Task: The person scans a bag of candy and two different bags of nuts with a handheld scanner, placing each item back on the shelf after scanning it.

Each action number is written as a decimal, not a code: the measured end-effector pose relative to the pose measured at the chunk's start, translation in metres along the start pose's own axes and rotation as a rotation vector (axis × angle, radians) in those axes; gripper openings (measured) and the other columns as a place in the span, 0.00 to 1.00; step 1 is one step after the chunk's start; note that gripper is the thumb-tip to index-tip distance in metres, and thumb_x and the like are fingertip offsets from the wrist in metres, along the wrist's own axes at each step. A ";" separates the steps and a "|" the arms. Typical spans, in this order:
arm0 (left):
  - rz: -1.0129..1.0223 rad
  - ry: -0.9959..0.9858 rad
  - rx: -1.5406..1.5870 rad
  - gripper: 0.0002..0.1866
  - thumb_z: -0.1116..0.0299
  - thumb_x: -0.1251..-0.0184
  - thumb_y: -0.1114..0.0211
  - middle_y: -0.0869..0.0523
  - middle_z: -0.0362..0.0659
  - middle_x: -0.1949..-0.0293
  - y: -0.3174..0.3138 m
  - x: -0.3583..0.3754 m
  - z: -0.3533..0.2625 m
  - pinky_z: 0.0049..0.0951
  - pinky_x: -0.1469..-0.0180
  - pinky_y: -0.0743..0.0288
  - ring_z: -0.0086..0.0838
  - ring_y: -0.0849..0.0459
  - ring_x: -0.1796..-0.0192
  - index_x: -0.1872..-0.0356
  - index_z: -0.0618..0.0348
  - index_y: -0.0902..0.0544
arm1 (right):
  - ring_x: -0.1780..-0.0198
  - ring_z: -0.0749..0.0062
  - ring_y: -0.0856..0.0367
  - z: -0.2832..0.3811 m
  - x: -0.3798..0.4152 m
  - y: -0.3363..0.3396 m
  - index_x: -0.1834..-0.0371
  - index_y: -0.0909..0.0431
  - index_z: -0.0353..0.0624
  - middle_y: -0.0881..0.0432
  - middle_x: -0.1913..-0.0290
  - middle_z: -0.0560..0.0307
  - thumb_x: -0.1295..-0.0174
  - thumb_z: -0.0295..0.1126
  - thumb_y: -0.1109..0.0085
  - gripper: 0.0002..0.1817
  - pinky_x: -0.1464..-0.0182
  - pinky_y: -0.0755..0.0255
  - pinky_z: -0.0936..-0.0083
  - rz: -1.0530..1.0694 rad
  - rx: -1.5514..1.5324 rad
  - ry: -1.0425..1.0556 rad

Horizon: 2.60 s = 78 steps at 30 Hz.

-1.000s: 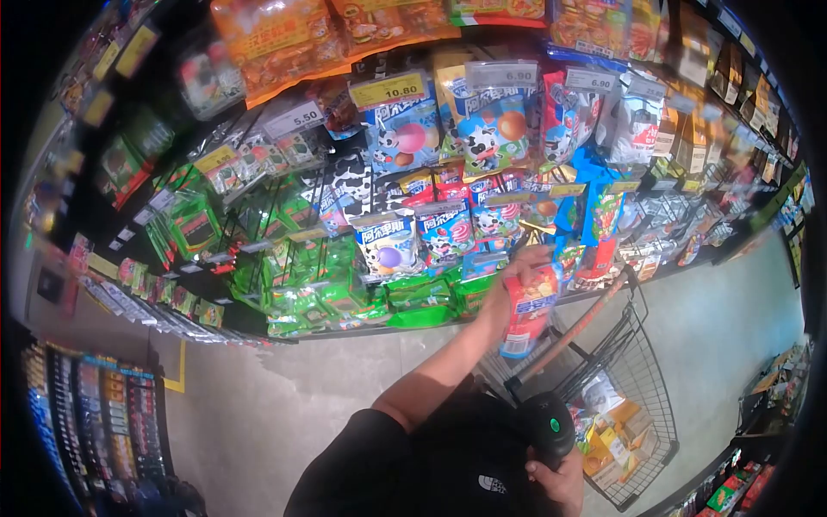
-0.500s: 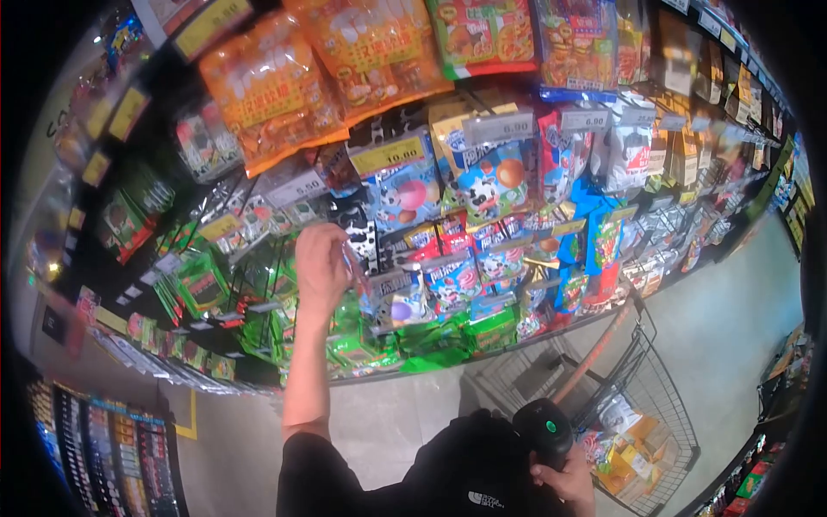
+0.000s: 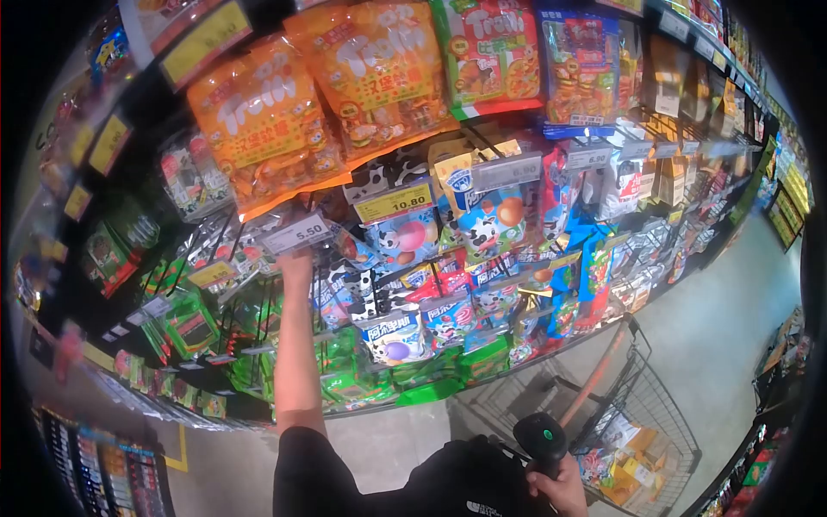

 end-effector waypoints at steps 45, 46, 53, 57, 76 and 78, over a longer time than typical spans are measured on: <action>-0.227 -0.390 -0.013 0.08 0.69 0.43 0.35 0.26 0.48 0.66 0.016 0.001 -0.108 0.42 0.55 0.35 0.44 0.28 0.60 0.67 0.60 0.22 | 0.75 0.82 0.23 -0.012 -0.027 -0.020 0.51 0.27 0.39 0.20 0.70 0.62 0.43 0.20 0.33 0.17 0.73 0.28 0.81 -0.066 -0.010 -0.057; -0.239 -0.436 -0.091 0.08 0.68 0.46 0.34 0.26 0.47 0.67 0.017 0.001 -0.117 0.44 0.57 0.36 0.44 0.29 0.61 0.71 0.60 0.23 | 0.75 0.82 0.23 -0.013 -0.027 -0.019 0.51 0.27 0.39 0.20 0.70 0.62 0.43 0.20 0.33 0.17 0.73 0.28 0.81 -0.072 -0.013 -0.058; -0.375 -0.740 -0.364 0.10 0.63 0.36 0.36 0.21 0.50 0.65 0.006 0.011 -0.135 0.45 0.56 0.34 0.48 0.26 0.60 0.71 0.60 0.21 | 0.74 0.82 0.23 -0.012 -0.023 -0.016 0.49 0.27 0.38 0.20 0.67 0.61 0.42 0.22 0.32 0.19 0.72 0.28 0.81 -0.087 -0.046 -0.050; -0.260 -0.664 -0.206 0.09 0.66 0.33 0.37 0.19 0.51 0.59 0.006 0.008 -0.119 0.45 0.53 0.30 0.46 0.22 0.58 0.62 0.61 0.20 | 0.74 0.82 0.24 -0.008 -0.020 -0.016 0.48 0.27 0.39 0.20 0.67 0.62 0.42 0.22 0.32 0.20 0.72 0.28 0.82 -0.097 -0.053 -0.048; 0.202 0.299 1.101 0.20 0.56 0.23 0.46 0.17 0.46 0.42 -0.018 -0.007 -0.006 0.37 0.42 0.24 0.36 0.17 0.42 0.42 0.58 0.21 | 0.74 0.82 0.25 -0.009 -0.027 -0.024 0.44 0.29 0.42 0.22 0.67 0.63 0.41 0.24 0.31 0.23 0.73 0.30 0.82 0.023 -0.042 -0.015; 0.196 0.452 1.189 0.30 0.58 0.30 0.38 0.23 0.51 0.36 -0.023 -0.004 -0.011 0.42 0.32 0.29 0.41 0.22 0.36 0.32 0.63 0.31 | 0.74 0.82 0.25 -0.006 -0.027 -0.025 0.42 0.29 0.42 0.22 0.67 0.63 0.40 0.25 0.32 0.24 0.73 0.30 0.82 0.012 -0.020 -0.011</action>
Point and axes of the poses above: each hand's wrist, its own x-axis away from the middle knuckle, its own y-axis out of the back of the hand, z = x × y, the point moved 10 cm from there along -x, towards the middle knuckle
